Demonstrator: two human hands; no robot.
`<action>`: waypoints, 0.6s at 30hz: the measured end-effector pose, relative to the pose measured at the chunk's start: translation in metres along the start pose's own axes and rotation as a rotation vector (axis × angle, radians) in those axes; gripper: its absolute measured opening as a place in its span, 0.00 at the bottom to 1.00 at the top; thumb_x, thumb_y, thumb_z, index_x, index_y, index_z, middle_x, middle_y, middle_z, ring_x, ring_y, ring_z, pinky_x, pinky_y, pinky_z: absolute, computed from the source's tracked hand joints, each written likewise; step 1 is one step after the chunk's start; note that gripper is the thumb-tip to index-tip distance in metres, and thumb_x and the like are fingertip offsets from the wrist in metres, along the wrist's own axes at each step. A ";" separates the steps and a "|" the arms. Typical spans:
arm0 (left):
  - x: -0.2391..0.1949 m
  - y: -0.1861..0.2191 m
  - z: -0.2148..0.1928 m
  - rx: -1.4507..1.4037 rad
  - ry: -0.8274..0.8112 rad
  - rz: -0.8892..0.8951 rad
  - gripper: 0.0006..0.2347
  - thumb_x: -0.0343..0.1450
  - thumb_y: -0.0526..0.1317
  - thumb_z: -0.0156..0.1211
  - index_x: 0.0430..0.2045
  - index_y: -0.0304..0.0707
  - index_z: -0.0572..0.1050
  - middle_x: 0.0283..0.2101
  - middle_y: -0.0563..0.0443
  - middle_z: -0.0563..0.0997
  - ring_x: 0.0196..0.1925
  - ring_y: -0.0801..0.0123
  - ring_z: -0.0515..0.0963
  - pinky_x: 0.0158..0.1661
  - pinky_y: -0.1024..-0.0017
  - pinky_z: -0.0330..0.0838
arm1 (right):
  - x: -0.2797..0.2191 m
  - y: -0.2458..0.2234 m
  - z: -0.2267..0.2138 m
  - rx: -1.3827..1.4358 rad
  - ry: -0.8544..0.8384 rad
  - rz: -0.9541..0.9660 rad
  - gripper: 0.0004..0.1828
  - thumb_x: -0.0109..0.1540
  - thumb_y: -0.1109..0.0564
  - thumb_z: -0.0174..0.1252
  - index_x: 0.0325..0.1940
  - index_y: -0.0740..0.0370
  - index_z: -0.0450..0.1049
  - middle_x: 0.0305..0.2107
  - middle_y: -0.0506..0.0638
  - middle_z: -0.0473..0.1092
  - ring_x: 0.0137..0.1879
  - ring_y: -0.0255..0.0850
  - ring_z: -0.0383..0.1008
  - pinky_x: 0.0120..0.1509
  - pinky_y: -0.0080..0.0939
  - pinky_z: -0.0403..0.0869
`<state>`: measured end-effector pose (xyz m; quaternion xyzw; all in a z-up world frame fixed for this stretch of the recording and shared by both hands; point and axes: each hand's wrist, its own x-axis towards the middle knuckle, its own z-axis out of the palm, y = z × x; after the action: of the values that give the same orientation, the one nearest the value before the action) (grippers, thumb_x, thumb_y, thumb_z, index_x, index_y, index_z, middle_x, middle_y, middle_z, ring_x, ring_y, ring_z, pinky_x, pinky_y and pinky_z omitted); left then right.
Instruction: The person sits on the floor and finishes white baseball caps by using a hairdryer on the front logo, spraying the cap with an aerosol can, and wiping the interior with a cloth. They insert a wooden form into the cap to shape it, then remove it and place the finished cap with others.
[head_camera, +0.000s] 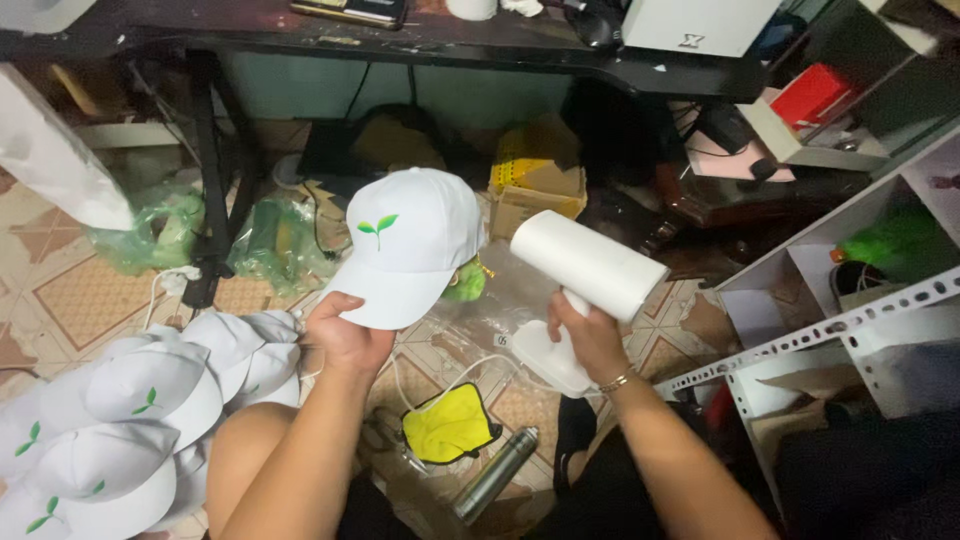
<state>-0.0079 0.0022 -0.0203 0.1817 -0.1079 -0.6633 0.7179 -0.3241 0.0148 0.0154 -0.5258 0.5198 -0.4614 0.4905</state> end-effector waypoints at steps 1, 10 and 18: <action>0.004 -0.003 0.000 0.003 -0.012 -0.011 0.35 0.55 0.40 0.51 0.60 0.22 0.66 0.61 0.37 0.75 0.64 0.45 0.73 0.67 0.54 0.64 | 0.003 -0.001 0.001 0.036 -0.004 -0.017 0.09 0.67 0.57 0.53 0.36 0.66 0.69 0.21 0.50 0.67 0.24 0.37 0.67 0.31 0.38 0.70; 0.010 -0.005 0.008 -0.002 -0.028 -0.039 0.38 0.53 0.41 0.53 0.62 0.18 0.64 0.63 0.33 0.73 0.66 0.43 0.72 0.69 0.56 0.63 | 0.014 -0.013 0.017 0.255 -0.030 -0.045 0.08 0.67 0.57 0.53 0.44 0.65 0.68 0.20 0.49 0.65 0.21 0.36 0.64 0.24 0.36 0.65; 0.000 0.002 0.018 0.014 -0.058 -0.098 0.40 0.52 0.42 0.53 0.63 0.18 0.63 0.63 0.31 0.73 0.66 0.42 0.71 0.68 0.54 0.62 | 0.010 -0.019 0.021 0.041 -0.013 -0.066 0.09 0.66 0.57 0.59 0.43 0.67 0.72 0.19 0.49 0.66 0.19 0.33 0.64 0.22 0.34 0.64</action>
<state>-0.0136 0.0006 -0.0033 0.1724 -0.1242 -0.7021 0.6797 -0.3008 0.0054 0.0317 -0.5355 0.4894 -0.4846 0.4889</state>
